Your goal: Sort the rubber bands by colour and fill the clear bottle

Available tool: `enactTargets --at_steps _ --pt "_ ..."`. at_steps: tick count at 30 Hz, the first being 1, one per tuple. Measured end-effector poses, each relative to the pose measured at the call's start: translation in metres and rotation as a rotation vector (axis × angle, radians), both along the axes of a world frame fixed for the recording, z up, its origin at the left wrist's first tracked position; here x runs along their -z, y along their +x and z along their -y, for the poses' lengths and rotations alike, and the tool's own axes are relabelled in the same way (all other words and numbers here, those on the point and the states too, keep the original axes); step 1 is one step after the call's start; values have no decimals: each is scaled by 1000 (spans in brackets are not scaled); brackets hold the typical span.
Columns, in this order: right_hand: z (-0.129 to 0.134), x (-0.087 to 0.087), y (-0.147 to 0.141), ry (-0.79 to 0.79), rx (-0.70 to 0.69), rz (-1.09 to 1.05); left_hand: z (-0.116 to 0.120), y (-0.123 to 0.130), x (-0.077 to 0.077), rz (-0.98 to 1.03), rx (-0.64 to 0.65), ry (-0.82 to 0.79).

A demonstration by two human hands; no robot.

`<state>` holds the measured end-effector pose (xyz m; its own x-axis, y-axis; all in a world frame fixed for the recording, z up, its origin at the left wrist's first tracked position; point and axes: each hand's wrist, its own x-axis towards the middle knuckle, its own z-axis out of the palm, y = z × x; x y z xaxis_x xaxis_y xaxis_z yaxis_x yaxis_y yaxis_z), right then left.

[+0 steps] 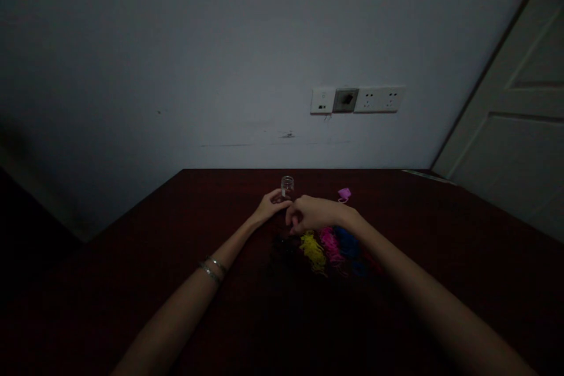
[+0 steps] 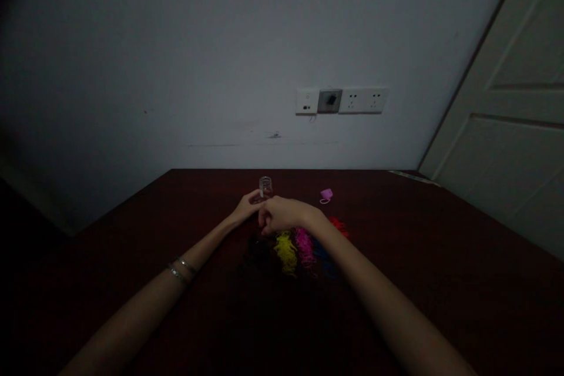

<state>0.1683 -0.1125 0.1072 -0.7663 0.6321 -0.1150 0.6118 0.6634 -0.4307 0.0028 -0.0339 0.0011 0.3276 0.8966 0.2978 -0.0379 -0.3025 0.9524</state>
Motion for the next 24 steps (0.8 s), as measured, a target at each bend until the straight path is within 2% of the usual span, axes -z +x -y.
enactTargets --at_steps 4,11,24 --pt "2 15 2 60 92 128 2 1 0 -7 3 2" --pt "-8 32 -1 -1 100 -23 1 0 0 -37 -11 14" --pt "-9 38 -2 107 212 77 1 -1 1 -55 -11 26"
